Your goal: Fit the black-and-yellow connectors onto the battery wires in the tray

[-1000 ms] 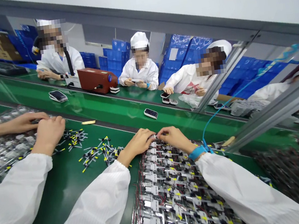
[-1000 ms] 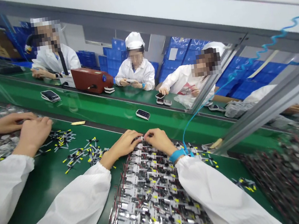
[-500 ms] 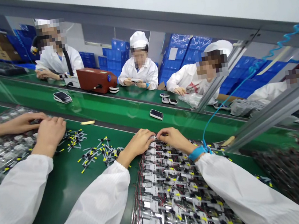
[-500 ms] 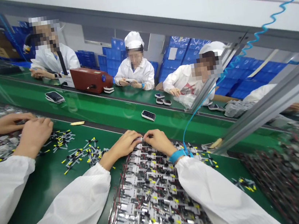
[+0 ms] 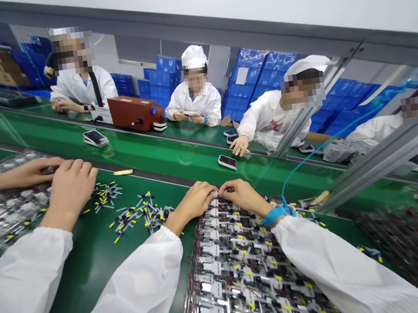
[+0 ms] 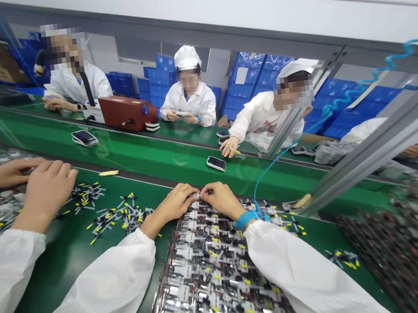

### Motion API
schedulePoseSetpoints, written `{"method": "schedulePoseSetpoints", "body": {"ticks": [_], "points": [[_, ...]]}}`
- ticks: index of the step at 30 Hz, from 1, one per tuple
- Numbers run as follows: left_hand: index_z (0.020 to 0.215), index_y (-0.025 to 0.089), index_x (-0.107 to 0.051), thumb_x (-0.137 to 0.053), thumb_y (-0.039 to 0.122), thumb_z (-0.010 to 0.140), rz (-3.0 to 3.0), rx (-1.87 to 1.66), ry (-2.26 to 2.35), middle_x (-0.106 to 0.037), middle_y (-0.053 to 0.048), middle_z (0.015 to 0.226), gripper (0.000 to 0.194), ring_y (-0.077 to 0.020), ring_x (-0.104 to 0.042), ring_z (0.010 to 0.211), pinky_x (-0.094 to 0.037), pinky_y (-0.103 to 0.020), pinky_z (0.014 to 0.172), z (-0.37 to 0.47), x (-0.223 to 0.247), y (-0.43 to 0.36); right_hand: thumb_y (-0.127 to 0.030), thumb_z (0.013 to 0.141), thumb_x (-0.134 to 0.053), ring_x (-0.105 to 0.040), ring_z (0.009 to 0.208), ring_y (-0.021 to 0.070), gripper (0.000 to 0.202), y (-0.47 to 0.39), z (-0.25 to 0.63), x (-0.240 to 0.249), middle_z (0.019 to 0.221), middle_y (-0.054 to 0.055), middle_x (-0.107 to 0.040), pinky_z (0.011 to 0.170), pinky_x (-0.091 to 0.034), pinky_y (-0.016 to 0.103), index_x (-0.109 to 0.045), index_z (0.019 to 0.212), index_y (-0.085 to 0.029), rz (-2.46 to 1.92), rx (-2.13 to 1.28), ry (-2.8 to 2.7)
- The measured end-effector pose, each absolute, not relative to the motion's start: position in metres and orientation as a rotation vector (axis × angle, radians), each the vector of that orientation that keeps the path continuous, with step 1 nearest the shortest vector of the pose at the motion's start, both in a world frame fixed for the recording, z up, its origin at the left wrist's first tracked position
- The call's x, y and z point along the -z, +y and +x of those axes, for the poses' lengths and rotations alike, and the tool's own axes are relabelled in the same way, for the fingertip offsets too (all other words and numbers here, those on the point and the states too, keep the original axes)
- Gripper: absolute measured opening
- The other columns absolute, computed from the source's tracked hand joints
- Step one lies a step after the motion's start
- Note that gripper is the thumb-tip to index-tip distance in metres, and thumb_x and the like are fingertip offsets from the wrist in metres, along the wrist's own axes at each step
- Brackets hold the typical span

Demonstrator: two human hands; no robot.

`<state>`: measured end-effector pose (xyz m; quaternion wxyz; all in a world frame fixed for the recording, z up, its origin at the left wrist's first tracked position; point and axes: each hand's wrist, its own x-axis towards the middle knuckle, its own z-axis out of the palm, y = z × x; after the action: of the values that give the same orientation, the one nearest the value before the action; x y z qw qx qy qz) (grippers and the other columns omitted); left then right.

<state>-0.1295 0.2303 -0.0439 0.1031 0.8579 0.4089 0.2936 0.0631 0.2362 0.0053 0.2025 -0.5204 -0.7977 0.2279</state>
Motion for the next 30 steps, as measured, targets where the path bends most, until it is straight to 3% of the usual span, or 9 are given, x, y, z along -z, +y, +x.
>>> {"method": "schedulePoseSetpoints", "body": {"ticks": [15,18,21,23,26,30], "points": [[0.113,0.016,-0.064,-0.048,0.021,0.100,2.506,-0.902,1.175,-0.065,-0.009,0.108,0.022,-0.0232,-0.055,0.106,-0.045,-0.037,0.099,-0.129,0.045,0.230,-0.023,0.085,-0.062,-0.070,0.085,0.0215,0.017,0.232,0.053,-0.011,0.087,0.004,-0.077,0.079,-0.048,0.026,-0.078,0.084,-0.021,-1.548,-0.485,-2.308],[0.113,0.017,-0.066,-0.053,0.024,0.098,2.498,-0.913,1.176,-0.067,-0.008,0.107,0.021,-0.0228,-0.055,0.105,-0.045,-0.037,0.098,-0.130,0.044,0.229,-0.020,0.084,-0.064,-0.070,0.095,0.0259,0.019,0.222,0.052,-0.028,0.098,0.008,-0.077,0.086,-0.050,0.031,-0.079,0.096,-0.020,-1.566,-0.403,-2.363],[0.117,0.017,-0.066,-0.055,0.023,0.097,2.500,-0.931,1.187,-0.067,-0.008,0.109,0.023,-0.0231,-0.055,0.107,-0.045,-0.037,0.100,-0.132,0.043,0.227,-0.018,0.085,-0.062,-0.063,0.112,0.0345,0.039,0.195,0.066,-0.061,0.120,0.017,-0.069,0.099,-0.046,0.044,-0.071,0.122,-0.012,-1.585,-0.240,-2.364],[0.121,0.016,-0.065,-0.054,0.021,0.097,2.500,-0.955,1.200,-0.066,-0.009,0.113,0.027,-0.0238,-0.053,0.110,-0.045,-0.039,0.102,-0.134,0.044,0.226,-0.025,0.091,-0.053,-0.060,0.116,0.0370,0.044,0.166,0.089,-0.083,0.128,0.018,-0.064,0.101,-0.045,0.052,-0.064,0.131,-0.010,-1.603,-0.135,-2.333],[0.127,0.019,-0.062,-0.055,0.018,0.094,2.460,-1.010,1.244,-0.064,-0.009,0.122,0.034,-0.0244,-0.052,0.117,-0.044,-0.042,0.106,-0.135,0.045,0.228,-0.046,0.095,-0.046,-0.063,0.112,0.0350,0.045,0.107,0.146,-0.096,0.125,0.012,-0.067,0.096,-0.052,0.053,-0.068,0.126,-0.022,-1.642,-0.080,-2.307],[0.128,0.017,-0.061,-0.048,0.018,0.091,2.295,-1.112,1.403,-0.062,-0.012,0.126,0.039,-0.0257,-0.054,0.122,-0.041,-0.047,0.110,-0.137,0.038,0.236,-0.055,0.086,-0.059,-0.066,0.112,0.0318,0.043,0.015,0.235,-0.055,0.124,0.005,-0.070,0.097,-0.055,0.044,-0.071,0.121,-0.033,-1.781,-0.178,-2.082]]}}
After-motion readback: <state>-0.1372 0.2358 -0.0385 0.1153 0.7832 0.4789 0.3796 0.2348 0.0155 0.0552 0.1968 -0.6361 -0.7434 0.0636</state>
